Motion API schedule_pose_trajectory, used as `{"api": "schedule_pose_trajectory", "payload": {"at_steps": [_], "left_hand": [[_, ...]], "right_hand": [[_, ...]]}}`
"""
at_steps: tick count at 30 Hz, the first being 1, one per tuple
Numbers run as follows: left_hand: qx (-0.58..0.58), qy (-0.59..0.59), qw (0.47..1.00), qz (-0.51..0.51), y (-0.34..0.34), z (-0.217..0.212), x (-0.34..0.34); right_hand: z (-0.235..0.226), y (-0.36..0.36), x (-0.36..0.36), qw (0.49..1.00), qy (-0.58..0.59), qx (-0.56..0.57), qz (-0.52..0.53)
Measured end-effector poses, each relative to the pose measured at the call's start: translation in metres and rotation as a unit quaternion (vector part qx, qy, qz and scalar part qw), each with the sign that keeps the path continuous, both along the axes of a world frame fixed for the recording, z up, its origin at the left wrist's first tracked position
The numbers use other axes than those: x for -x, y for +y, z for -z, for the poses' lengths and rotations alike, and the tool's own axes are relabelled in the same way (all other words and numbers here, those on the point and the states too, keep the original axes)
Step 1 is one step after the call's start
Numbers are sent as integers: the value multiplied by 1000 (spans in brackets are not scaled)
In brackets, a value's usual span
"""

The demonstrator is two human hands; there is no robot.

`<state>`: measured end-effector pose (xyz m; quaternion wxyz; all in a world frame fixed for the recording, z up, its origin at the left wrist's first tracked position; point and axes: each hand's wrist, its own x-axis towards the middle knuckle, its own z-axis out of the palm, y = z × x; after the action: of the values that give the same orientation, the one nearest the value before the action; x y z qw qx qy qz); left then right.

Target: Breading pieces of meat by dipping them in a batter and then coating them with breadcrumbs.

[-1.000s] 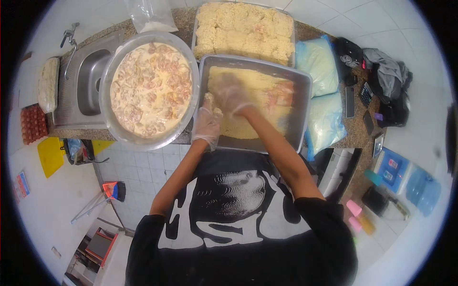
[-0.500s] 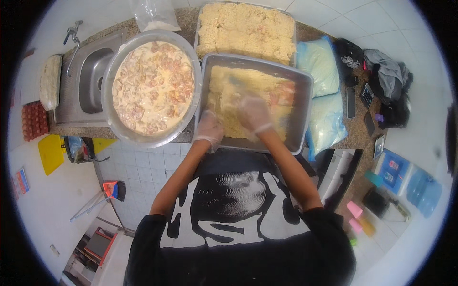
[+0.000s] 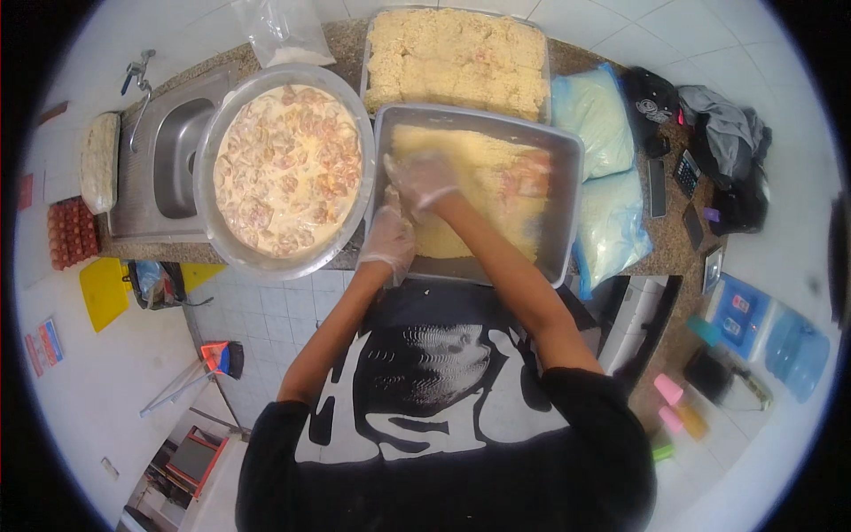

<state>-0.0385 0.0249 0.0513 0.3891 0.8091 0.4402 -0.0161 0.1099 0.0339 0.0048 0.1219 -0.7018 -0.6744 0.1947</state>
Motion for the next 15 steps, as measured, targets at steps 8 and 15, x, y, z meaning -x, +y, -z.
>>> {"api": "schedule_pose_trajectory", "payload": {"at_steps": [8, 15], "left_hand": [[111, -7, 989, -93, 3, -1, 9], [59, -18, 996, -61, -7, 1, 10]], "right_hand": [[33, -5, 3, 998, -22, 38, -49], [63, 13, -8, 949, -168, -204, 174]]}}
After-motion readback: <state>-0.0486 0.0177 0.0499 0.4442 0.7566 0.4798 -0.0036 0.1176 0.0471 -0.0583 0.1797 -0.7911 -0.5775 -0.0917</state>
